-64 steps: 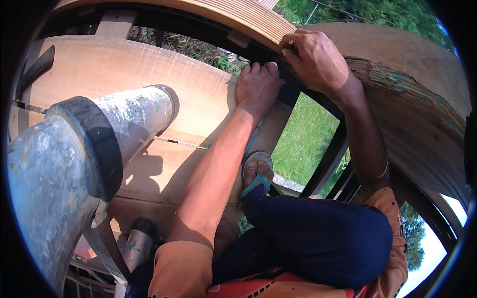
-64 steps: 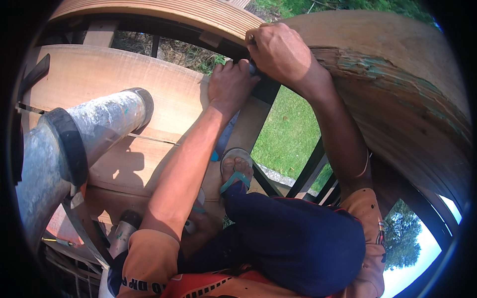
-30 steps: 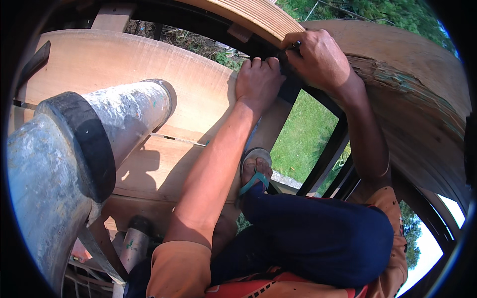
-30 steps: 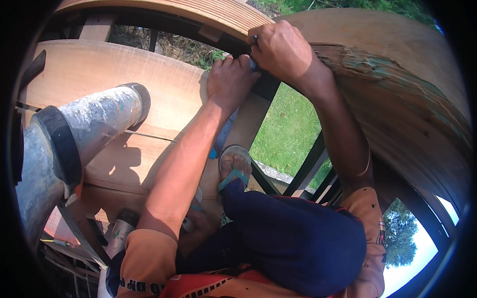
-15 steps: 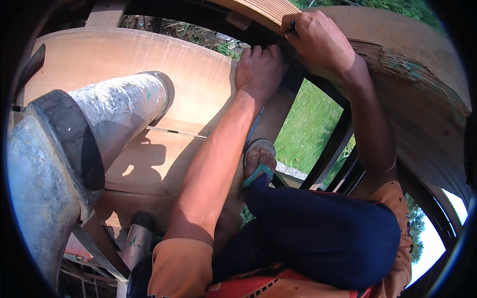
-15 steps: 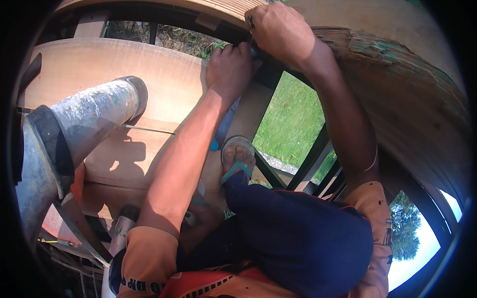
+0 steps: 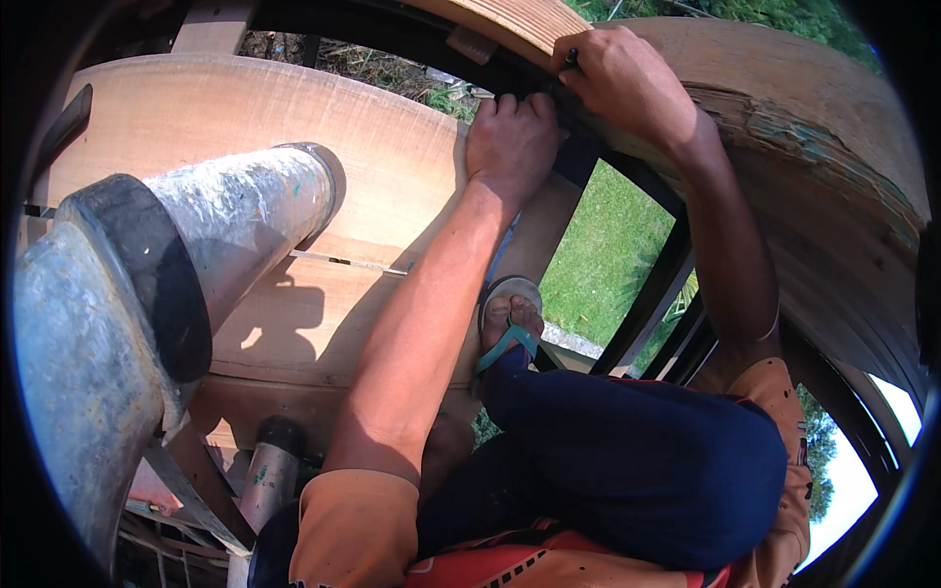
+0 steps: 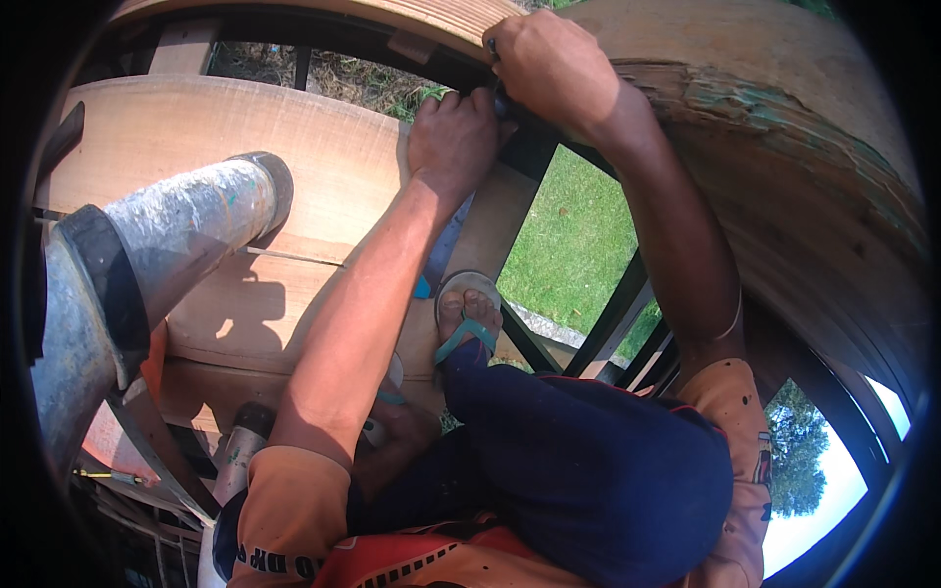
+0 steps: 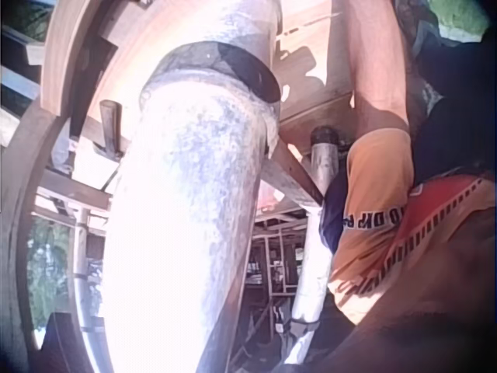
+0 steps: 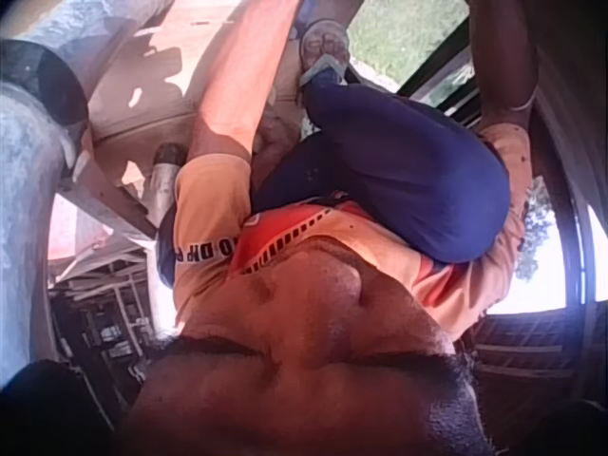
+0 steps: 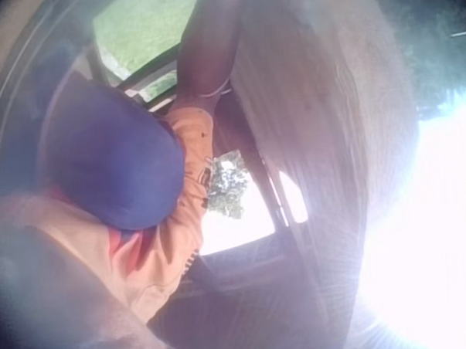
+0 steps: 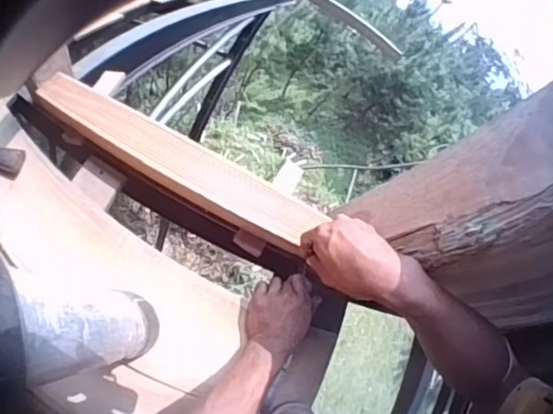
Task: The person measures and marks curved wooden panels on a roof structure using a square and pencil, then positions and secures the panels with metal brackets. The person works on scaffolding and uses hand tools to align and fasten the panels.
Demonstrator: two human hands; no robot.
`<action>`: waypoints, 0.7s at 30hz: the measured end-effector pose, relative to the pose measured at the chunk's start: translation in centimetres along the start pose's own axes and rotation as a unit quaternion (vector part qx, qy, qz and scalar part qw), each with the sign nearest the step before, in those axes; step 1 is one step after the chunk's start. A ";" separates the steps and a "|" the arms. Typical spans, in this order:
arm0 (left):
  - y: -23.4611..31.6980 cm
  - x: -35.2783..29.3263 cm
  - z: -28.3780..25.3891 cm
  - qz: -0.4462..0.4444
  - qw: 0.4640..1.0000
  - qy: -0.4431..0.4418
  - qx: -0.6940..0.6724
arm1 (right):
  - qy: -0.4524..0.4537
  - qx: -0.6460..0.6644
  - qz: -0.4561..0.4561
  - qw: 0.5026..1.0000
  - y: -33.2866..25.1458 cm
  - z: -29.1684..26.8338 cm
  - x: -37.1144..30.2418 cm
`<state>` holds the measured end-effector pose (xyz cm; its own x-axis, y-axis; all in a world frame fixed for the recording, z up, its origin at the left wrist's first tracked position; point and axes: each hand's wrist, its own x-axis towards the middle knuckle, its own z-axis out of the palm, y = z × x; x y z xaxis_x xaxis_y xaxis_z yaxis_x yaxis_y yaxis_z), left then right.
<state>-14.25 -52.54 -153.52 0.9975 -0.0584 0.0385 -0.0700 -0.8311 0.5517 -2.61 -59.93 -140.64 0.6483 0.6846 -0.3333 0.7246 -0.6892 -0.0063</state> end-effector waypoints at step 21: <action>0.1 0.1 0.3 0.004 1.000 0.031 -0.003 | -0.002 -0.014 0.009 1.000 -0.8 -1.2 0.1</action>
<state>-14.21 -52.78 -153.71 0.9951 -0.0301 0.0946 -0.0779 -0.8271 0.5566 -2.82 -59.03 -139.57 0.6601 0.6716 -0.3367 0.7194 -0.6941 0.0258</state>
